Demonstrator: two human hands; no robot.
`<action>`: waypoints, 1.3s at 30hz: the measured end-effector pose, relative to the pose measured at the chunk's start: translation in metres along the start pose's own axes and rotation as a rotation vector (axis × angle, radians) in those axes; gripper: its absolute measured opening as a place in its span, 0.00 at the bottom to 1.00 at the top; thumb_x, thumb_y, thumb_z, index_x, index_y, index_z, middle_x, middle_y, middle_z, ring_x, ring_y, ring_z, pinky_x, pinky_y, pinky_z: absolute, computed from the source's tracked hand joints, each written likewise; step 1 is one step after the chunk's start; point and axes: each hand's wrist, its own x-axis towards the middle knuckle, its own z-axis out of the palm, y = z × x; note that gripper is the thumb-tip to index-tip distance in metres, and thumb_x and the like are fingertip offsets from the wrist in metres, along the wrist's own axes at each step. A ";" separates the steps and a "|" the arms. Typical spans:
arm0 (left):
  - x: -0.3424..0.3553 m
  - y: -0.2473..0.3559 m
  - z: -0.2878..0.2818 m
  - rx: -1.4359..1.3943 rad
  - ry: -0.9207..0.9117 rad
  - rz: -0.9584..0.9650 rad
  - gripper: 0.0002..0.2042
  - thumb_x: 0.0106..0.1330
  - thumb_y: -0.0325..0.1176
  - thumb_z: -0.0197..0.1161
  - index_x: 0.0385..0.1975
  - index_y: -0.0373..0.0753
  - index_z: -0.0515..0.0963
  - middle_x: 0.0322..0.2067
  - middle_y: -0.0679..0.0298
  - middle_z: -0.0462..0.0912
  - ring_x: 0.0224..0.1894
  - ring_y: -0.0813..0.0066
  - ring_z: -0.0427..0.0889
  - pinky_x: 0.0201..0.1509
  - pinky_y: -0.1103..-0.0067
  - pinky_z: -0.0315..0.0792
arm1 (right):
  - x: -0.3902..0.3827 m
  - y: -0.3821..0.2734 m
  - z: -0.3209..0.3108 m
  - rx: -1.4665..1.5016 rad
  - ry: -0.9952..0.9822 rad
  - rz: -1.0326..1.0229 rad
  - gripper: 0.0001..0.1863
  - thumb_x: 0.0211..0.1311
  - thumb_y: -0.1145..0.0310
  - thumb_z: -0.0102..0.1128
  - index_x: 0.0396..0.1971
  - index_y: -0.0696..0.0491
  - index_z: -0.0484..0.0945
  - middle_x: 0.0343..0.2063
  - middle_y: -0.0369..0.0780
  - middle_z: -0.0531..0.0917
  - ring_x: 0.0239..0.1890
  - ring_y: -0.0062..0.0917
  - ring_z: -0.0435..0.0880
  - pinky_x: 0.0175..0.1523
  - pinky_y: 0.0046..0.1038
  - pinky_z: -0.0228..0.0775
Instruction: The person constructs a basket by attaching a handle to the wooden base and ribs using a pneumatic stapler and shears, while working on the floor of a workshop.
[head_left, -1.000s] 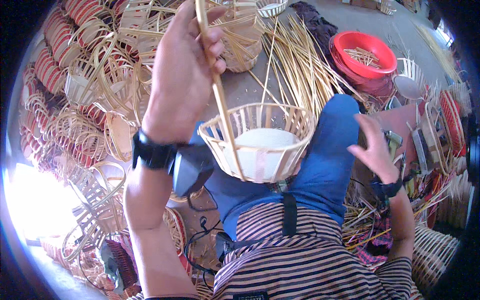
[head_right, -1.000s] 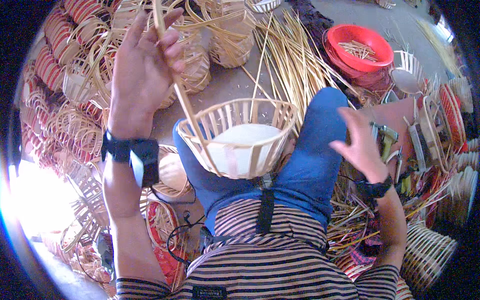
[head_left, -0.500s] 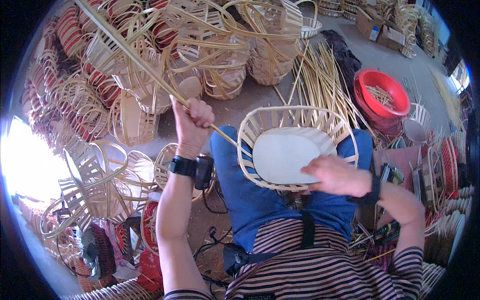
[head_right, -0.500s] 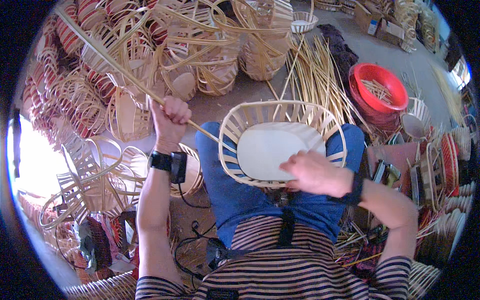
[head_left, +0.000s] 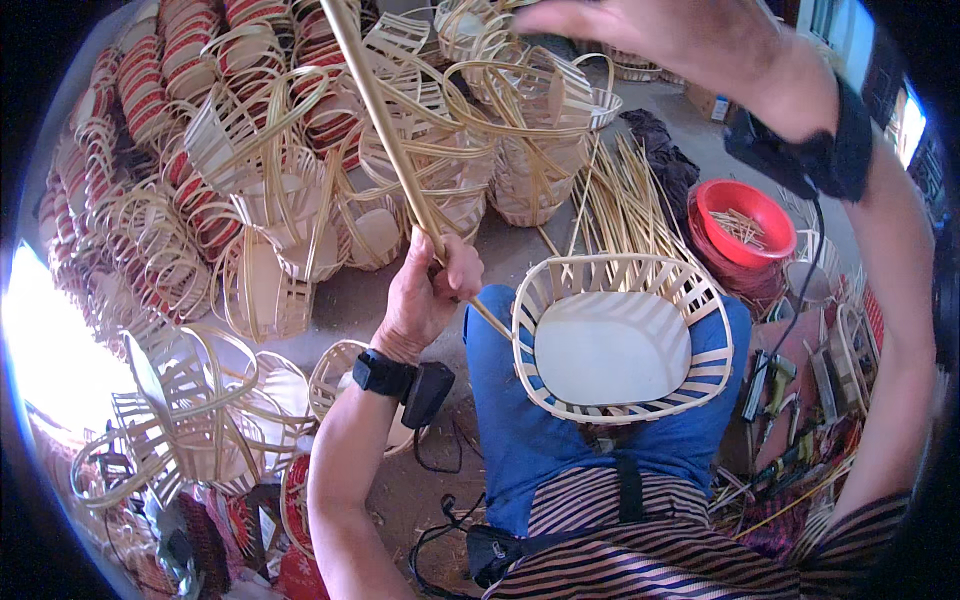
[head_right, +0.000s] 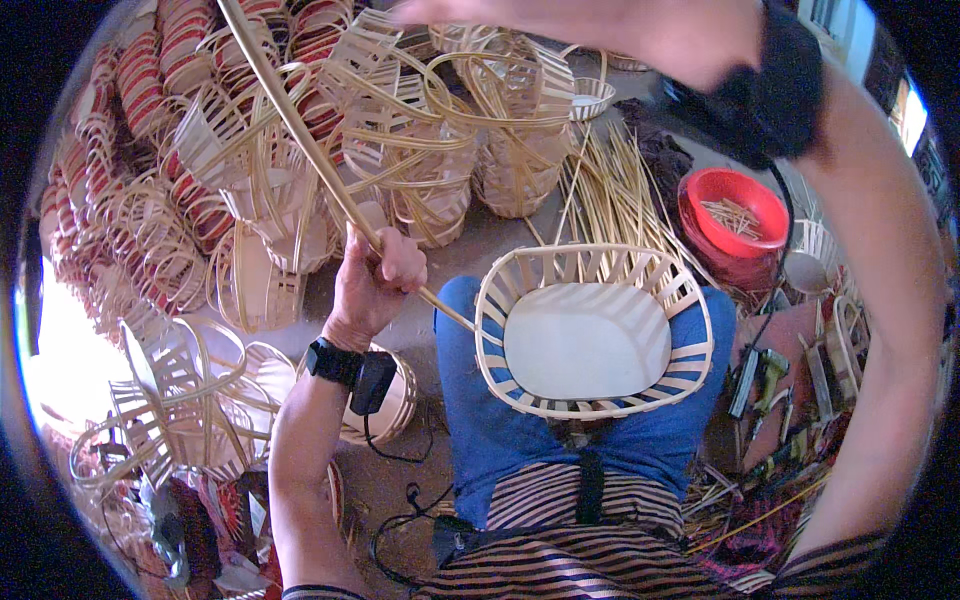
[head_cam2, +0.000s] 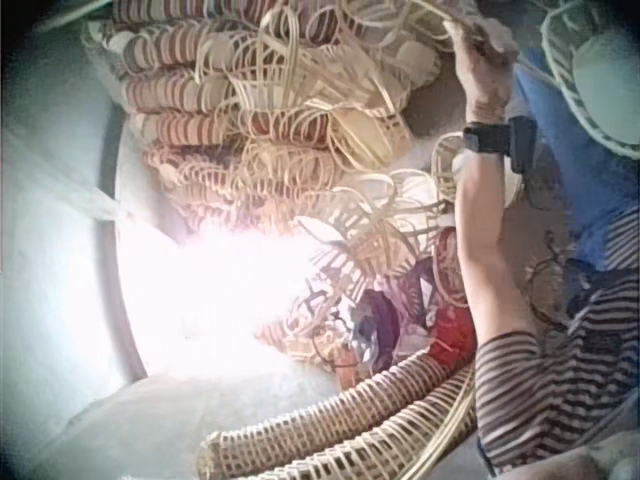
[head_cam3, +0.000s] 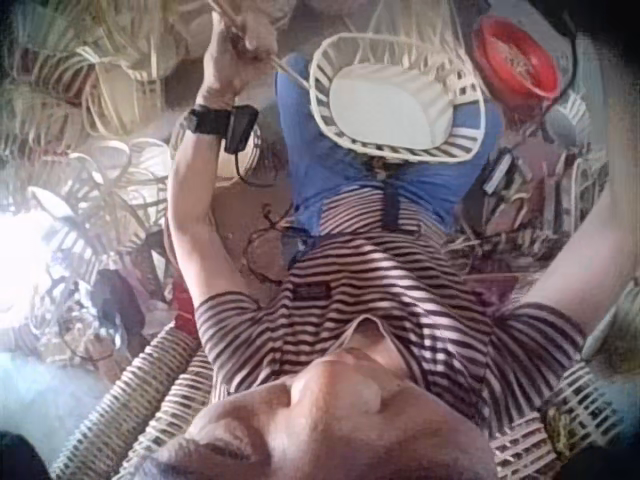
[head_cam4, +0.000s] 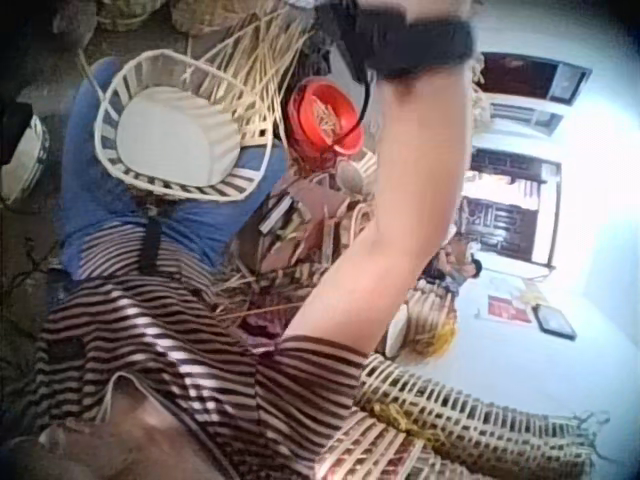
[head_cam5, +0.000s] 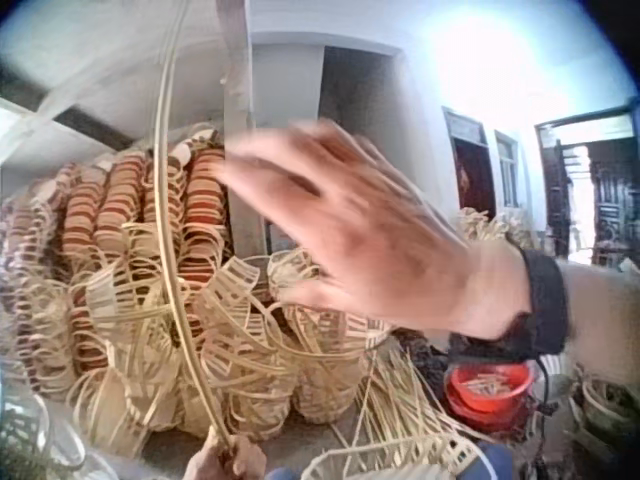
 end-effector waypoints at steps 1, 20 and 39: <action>0.000 -0.001 0.002 0.018 -0.026 -0.024 0.25 0.56 0.56 0.39 0.08 0.41 0.58 0.08 0.71 0.53 0.15 0.80 0.53 0.20 0.84 0.49 | -0.001 0.001 -0.007 -0.010 -0.109 -0.023 0.24 0.39 0.59 0.60 0.36 0.57 0.68 0.31 0.41 0.72 0.39 0.26 0.67 0.47 0.26 0.59; -0.015 0.016 -0.026 0.561 0.114 -0.167 0.21 0.58 0.47 0.43 0.07 0.42 0.57 0.08 0.71 0.54 0.13 0.81 0.53 0.17 0.84 0.48 | -0.097 -0.072 -0.188 -0.063 -1.041 0.686 0.20 0.43 0.50 0.50 0.23 0.54 0.66 0.22 0.39 0.69 0.29 0.30 0.69 0.33 0.28 0.55; 0.060 0.033 0.064 1.440 -0.092 -0.043 0.18 0.49 0.43 0.55 0.33 0.35 0.69 0.26 0.62 0.71 0.29 0.74 0.70 0.34 0.81 0.64 | -0.206 -0.055 -0.370 -0.249 -1.062 1.211 0.11 0.47 0.68 0.52 0.29 0.58 0.70 0.25 0.44 0.74 0.28 0.35 0.73 0.31 0.28 0.64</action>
